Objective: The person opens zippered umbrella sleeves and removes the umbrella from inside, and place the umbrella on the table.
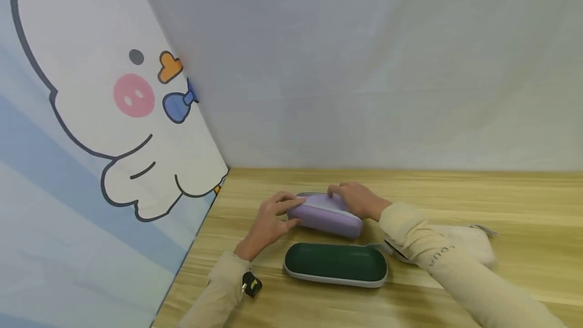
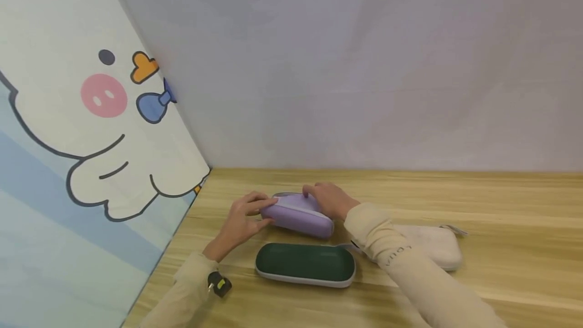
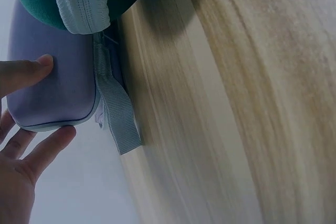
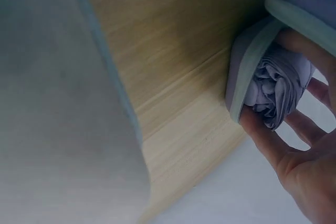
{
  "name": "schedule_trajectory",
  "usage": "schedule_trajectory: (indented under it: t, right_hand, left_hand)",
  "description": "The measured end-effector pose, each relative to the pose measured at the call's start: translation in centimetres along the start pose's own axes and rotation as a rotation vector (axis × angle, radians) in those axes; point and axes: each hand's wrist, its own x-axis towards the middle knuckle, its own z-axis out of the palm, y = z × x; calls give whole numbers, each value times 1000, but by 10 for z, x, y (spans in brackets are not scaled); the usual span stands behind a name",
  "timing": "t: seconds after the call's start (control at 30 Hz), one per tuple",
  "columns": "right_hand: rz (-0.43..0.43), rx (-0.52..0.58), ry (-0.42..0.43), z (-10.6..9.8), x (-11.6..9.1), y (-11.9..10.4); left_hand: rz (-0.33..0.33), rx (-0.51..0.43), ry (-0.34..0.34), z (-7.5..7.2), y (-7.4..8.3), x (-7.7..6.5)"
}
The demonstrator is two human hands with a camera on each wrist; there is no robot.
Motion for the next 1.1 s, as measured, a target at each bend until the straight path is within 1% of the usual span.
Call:
schedule_trajectory:
  t: [0.17,0.37,0.47,0.57,0.63,0.7,0.77,0.87,0.93,1.03,1.1]
  right_hand:
    - [1,13,33,1,-3,-2]
    - [40,59,83,-4,-8,-2]
    - [30,78,110,-6,-11,-1]
    - [33,99,108,-7,-13,-2]
    - [48,104,91,-6,-13,-4]
    - [65,94,70,-5,-13,-8]
    - [63,62,63,-4,-12,-11]
    - [40,23,84,0,-10,-16]
    - [21,8,101,2,-8,-17]
    - [36,8,118,3,-8,-17]
    - [54,32,121,0,-7,-17]
  left_hand:
    - [1,-52,18,-1,1,-1]
    - [-5,-90,11,-1,3,-1]
    - [-13,-123,12,-1,4,-1]
    - [-29,-155,9,-3,4,-2]
    - [-38,-170,13,-4,4,-3]
    - [-40,-177,20,-4,2,-4]
    - [-40,-189,29,-5,2,-5]
    - [-49,-206,33,-7,1,-6]
    - [-67,-215,22,-9,2,-7]
    - [-99,-212,-7,-11,3,-7]
    - [-111,-200,-19,-14,4,-6]
